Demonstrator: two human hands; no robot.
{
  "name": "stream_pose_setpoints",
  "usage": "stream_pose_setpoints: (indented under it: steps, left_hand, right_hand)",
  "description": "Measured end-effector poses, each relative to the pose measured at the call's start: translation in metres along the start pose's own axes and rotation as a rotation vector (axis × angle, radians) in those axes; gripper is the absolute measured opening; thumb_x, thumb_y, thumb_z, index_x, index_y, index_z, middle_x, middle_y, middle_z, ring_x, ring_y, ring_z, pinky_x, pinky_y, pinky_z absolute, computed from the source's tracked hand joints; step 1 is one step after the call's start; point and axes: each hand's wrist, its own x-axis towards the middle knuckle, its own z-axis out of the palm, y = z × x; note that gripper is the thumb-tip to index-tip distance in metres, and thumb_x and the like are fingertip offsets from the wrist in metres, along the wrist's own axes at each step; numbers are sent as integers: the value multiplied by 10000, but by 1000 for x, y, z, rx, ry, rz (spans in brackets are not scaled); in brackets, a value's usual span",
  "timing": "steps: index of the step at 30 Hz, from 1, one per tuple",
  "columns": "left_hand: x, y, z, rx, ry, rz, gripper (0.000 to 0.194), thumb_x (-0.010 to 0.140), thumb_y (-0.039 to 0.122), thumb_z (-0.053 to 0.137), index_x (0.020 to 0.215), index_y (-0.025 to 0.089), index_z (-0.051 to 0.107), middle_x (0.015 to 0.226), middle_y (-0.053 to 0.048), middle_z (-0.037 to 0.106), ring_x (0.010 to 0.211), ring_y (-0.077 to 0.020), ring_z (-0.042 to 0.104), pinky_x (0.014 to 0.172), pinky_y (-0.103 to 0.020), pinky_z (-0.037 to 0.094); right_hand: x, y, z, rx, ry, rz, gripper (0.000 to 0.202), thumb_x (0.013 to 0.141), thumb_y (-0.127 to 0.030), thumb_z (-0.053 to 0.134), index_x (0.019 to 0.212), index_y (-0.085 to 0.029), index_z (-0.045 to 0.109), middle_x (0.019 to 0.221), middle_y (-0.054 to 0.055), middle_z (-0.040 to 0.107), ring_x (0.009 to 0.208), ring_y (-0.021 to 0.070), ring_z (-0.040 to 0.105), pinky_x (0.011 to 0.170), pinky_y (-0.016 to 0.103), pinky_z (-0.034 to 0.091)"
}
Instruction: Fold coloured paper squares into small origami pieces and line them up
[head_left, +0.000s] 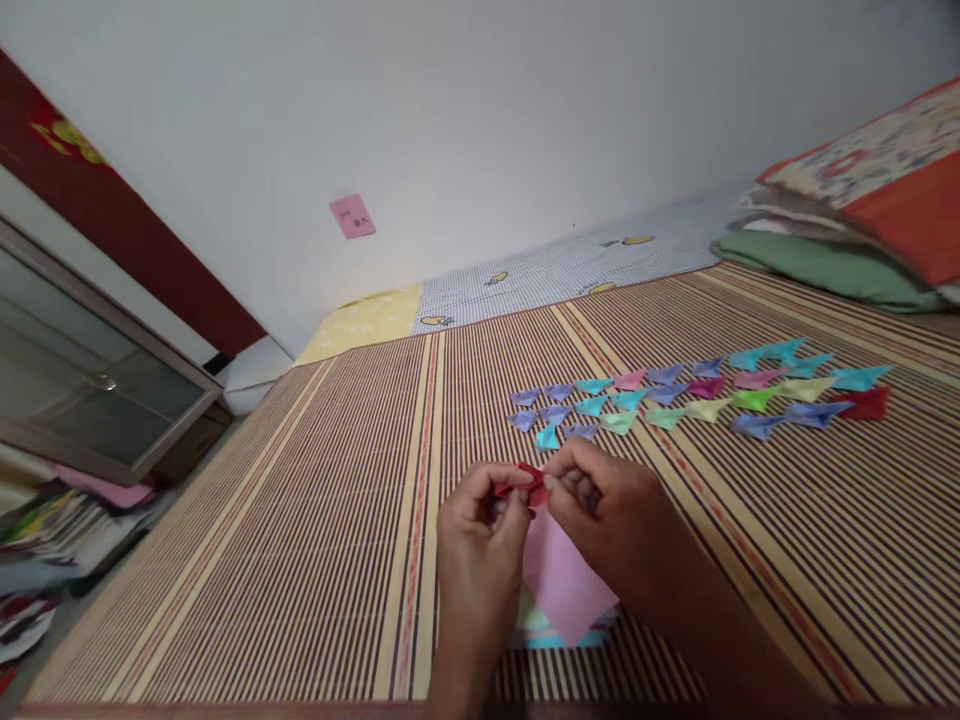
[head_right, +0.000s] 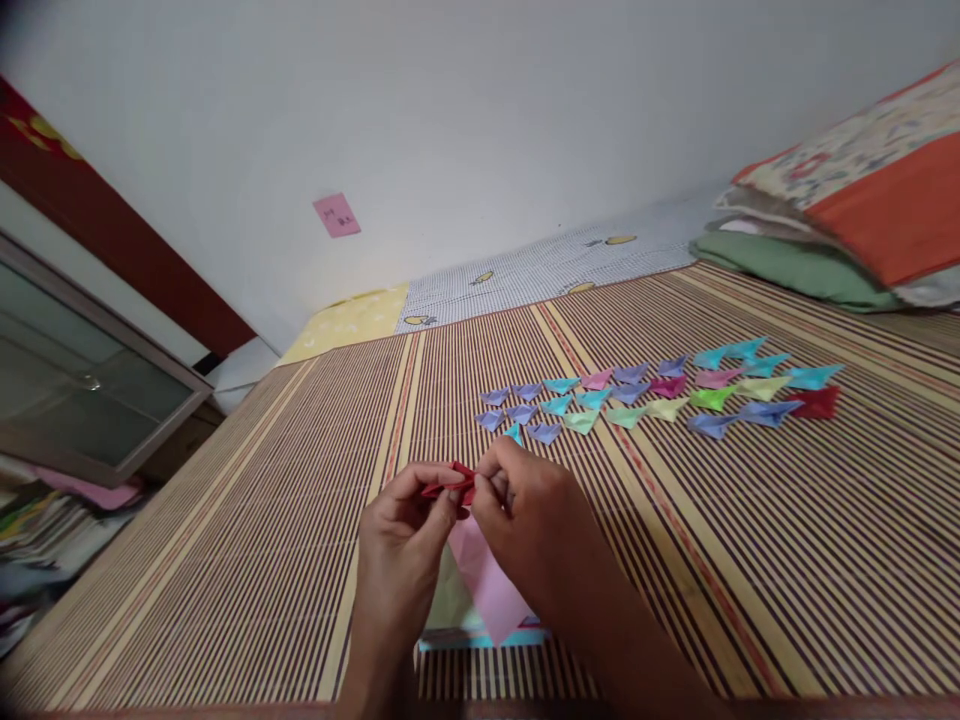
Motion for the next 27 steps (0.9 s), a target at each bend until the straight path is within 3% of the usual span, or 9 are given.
stream_pose_setpoints:
  steps: [4,8,14,18,27]
  left_hand:
    - [2,-2,1,-100,-18,-65,50,881,186,679,863,187,726,845,-40,730,766,-170,665,706,-285,540]
    - [1,-3,3,-49,-15,-34,72,898,174,659,875,191,725,857,-37,723,782,-165,662,727,-281,540]
    - [-1,5,0,-1,20,-37,251,893,189,690,1141,222,666,1061,-60,729,907,-183,696,795,-300,556]
    - [-1,6,-5,59,60,-18,153,936,233,649,1087,208,649,1073,-70,716,903,-181,689,733,-278,539]
    - [1,-3,-3,19,24,-34,94,984,278,598,953,191,621,857,-27,683,778,-165,677,703,-280,547]
  right_hand:
    - [1,1,-3,25,-11,0,123,834,-181,526,734,-207,593,568,-38,580,516,141,555,524,252,388]
    - [2,1,-2,36,-6,18,112,812,-164,530,729,-212,588,560,-45,570,506,137,552,517,245,392]
    - [3,6,0,-52,50,-28,103,831,-169,530,744,-215,557,550,-53,533,496,135,523,519,241,374]
    - [3,8,0,-98,60,-47,122,833,-155,530,729,-217,541,547,-53,509,487,137,505,514,246,357]
    - [1,10,4,-113,35,-30,125,851,-159,538,741,-217,545,552,-44,527,510,151,526,542,265,343]
